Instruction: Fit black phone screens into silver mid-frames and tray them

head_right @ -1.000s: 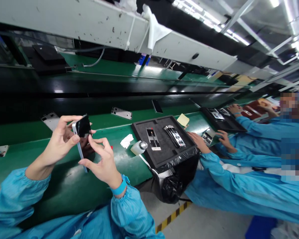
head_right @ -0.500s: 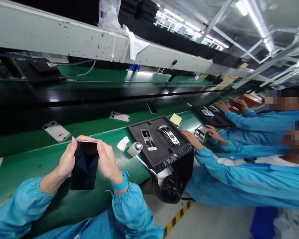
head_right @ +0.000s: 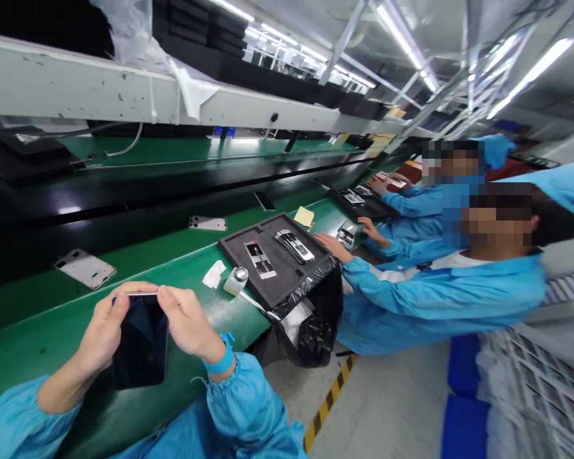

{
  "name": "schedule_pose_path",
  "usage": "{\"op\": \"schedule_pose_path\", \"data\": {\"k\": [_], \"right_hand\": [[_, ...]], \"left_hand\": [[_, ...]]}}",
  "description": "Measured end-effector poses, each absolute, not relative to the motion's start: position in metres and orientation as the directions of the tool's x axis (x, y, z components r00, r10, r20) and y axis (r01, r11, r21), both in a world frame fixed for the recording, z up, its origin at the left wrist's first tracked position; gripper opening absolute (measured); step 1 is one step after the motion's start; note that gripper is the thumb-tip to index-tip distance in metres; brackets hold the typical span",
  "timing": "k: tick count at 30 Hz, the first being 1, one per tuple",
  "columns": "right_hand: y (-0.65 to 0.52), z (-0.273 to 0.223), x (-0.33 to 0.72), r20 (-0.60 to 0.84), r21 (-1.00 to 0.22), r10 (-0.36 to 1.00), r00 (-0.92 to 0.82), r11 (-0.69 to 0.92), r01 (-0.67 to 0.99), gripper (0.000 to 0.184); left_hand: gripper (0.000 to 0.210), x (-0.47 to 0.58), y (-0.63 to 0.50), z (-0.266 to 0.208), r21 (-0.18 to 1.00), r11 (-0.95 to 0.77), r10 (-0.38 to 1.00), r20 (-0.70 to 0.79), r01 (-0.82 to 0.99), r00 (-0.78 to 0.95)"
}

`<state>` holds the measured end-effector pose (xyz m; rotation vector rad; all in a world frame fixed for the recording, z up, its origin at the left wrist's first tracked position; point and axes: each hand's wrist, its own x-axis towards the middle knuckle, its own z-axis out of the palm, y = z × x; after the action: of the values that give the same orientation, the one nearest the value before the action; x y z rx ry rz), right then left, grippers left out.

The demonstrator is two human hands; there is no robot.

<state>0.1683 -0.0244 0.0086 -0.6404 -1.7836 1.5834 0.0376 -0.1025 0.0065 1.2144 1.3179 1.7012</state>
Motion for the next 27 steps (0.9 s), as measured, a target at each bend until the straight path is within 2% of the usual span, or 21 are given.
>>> {"op": "schedule_pose_path", "data": {"k": [2, 4, 7, 10, 12, 16, 20, 23, 27], "right_hand": [[-0.022, 0.003, 0.172, 0.114, -0.992, 0.711, -0.694, 0.119, -0.041, 0.076], [-0.024, -0.003, 0.176, 0.142, -0.987, 0.701, -0.699, 0.15, -0.05, 0.077], [-0.034, -0.016, 0.182, 0.185, -0.96, 0.603, -0.776, 0.279, -0.012, 0.078], [-0.042, -0.028, 0.189, 0.072, -0.974, 0.462, -0.884, 0.225, 0.039, 0.08], [-0.039, -0.035, 0.194, 0.005, -0.99, 0.382, -0.924, 0.132, 0.049, 0.081], [-0.021, -0.044, 0.198, -0.069, -0.996, 0.264, -0.962, 0.044, 0.083, 0.077], [-0.02, -0.056, 0.188, -0.141, -0.99, 0.33, -0.933, -0.076, 0.123, 0.074], [-0.032, -0.065, 0.174, -0.128, -0.983, 0.402, -0.907, -0.176, 0.061, 0.072], [-0.038, -0.074, 0.16, -0.12, -0.985, 0.485, -0.866, -0.166, 0.043, 0.068]], "left_hand": [[0.053, 0.036, -0.101, 0.009, 0.976, -0.185, 0.929, 0.136, -0.113, -0.345], [0.053, 0.033, -0.098, 0.012, 0.945, -0.111, 0.933, -0.008, -0.306, -0.361], [0.052, 0.024, -0.093, 0.02, 0.858, -0.167, 0.875, -0.098, -0.485, -0.475], [0.041, 0.016, -0.091, 0.028, 0.834, -0.272, 0.792, -0.09, -0.481, -0.604], [0.036, 0.015, -0.091, 0.032, 0.821, -0.29, 0.787, -0.088, -0.491, -0.611], [0.033, 0.021, -0.091, 0.034, 0.805, -0.354, 0.776, -0.031, -0.476, -0.63], [0.042, 0.028, -0.089, 0.034, 0.812, -0.387, 0.725, -0.025, -0.437, -0.688], [0.046, 0.031, -0.089, 0.036, 0.818, -0.421, 0.69, 0.01, -0.391, -0.724], [0.049, 0.031, -0.088, 0.035, 0.82, -0.475, 0.626, 0.059, -0.32, -0.778]]}}
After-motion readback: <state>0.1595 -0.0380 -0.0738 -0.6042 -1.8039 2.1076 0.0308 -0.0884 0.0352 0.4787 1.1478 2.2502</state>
